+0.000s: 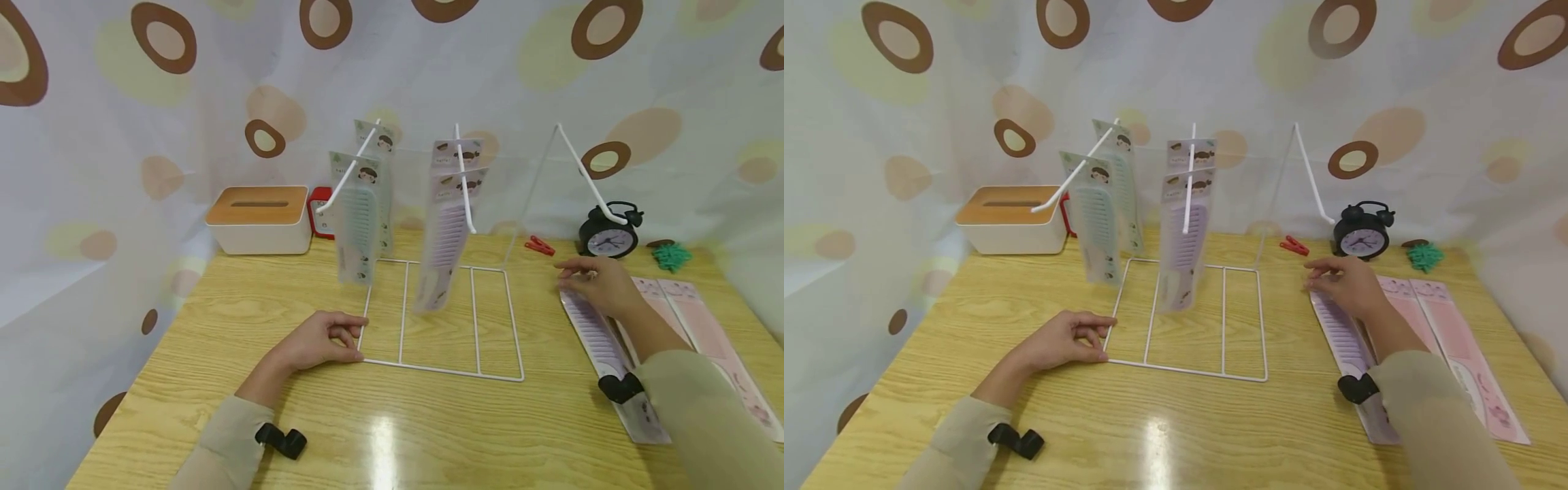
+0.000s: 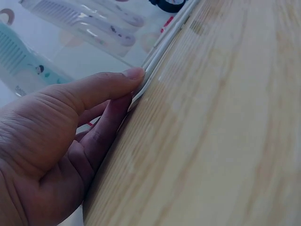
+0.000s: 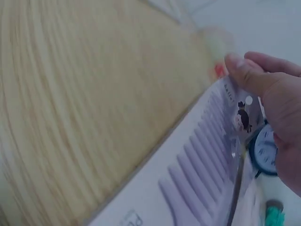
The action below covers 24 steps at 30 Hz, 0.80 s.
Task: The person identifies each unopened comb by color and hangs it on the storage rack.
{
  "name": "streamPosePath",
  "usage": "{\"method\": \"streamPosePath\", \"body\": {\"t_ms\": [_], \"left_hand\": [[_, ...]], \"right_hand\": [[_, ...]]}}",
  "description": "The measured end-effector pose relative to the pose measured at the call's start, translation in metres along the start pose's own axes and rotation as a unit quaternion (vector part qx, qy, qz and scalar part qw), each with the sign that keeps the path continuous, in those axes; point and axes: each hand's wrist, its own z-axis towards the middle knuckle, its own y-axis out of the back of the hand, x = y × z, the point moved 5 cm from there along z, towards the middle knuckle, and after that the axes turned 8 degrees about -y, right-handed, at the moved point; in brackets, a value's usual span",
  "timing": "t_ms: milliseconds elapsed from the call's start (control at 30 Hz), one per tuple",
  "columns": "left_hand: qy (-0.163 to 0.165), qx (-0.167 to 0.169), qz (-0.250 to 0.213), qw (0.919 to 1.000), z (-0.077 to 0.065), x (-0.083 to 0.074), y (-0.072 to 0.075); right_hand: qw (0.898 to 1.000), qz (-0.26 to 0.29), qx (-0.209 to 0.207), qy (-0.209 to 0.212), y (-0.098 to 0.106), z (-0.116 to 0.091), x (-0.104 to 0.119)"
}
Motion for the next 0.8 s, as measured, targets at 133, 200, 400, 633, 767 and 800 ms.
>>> {"method": "streamPosePath", "body": {"t_ms": [133, 200, 400, 633, 767, 800], "left_hand": [[0.001, -0.001, 0.001, 1.0, 0.0, 0.001, 0.0], [0.001, -0.001, 0.001, 1.0, 0.0, 0.001, 0.0], [0.0, 0.002, 0.004, 1.0, 0.001, 0.002, 0.001], [0.003, 0.002, 0.003, 1.0, 0.002, 0.001, 0.002], [0.004, 0.006, 0.0, 1.0, 0.001, 0.001, 0.001], [0.003, 0.008, 0.0, 1.0, 0.002, 0.001, 0.0]], "right_hand": [[0.997, 0.074, -0.011, 0.009, 0.011, -0.01, 0.025], [0.992, 0.122, -0.017, 0.013, 0.017, -0.016, 0.035], [0.973, 0.228, -0.017, 0.022, 0.036, -0.04, 0.066], [0.773, 0.574, 0.19, 0.192, 0.041, -0.086, 0.137], [0.736, 0.612, 0.176, 0.229, 0.04, -0.109, 0.182], [0.739, 0.613, 0.158, 0.23, 0.04, -0.114, 0.193]]}}
